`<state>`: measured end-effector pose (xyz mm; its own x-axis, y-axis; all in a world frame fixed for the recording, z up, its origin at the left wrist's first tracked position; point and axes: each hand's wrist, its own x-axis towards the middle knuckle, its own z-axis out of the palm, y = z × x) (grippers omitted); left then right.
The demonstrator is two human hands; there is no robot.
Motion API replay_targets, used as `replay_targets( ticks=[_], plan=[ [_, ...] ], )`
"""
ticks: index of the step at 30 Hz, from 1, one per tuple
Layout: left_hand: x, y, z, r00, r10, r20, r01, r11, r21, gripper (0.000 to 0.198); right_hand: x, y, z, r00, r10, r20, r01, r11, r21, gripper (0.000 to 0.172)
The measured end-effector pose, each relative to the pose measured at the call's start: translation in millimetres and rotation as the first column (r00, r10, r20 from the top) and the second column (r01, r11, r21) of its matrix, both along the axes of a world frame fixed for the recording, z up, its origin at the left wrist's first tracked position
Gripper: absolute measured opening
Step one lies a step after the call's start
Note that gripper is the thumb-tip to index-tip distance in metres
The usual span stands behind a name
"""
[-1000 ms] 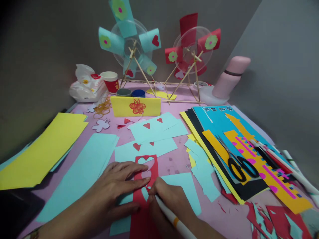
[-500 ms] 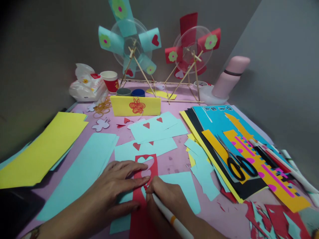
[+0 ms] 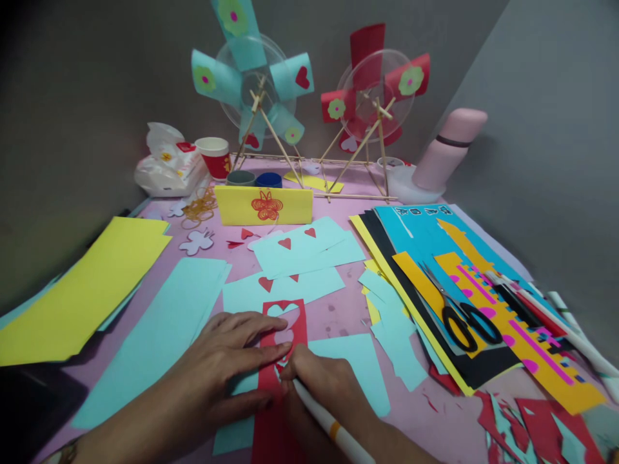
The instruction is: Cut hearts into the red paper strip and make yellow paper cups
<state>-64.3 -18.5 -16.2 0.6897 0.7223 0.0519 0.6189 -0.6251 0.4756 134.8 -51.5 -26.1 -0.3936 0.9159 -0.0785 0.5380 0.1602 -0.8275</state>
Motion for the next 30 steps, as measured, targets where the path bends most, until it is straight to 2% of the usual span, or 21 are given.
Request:
replay_targets(
  ticks=[12, 18, 30],
  plan=[
    [-0.2, -0.3, -0.2, 0.999, 0.005, 0.041, -0.006, 1.0, 0.017, 0.038, 1.1, 2.6, -1.8, 0.998, 0.055, 0.007, -0.055, 0.998, 0.013, 0.011],
    [-1.1, -0.8, 2.0, 1.0, 0.0, 0.013, 0.0, 1.0, -0.001, 0.042, 2.0, 1.5, -1.8, 0.999, 0.04, 0.013, -0.04, 0.999, -0.006, 0.012],
    [-1.3, -0.3, -1.6, 1.0, 0.004, 0.024, -0.004, 1.0, 0.013, 0.043, -0.1, -0.9, 5.4, 1.0, 0.005, 0.022, -0.007, 0.998, 0.069, 0.019]
  ],
)
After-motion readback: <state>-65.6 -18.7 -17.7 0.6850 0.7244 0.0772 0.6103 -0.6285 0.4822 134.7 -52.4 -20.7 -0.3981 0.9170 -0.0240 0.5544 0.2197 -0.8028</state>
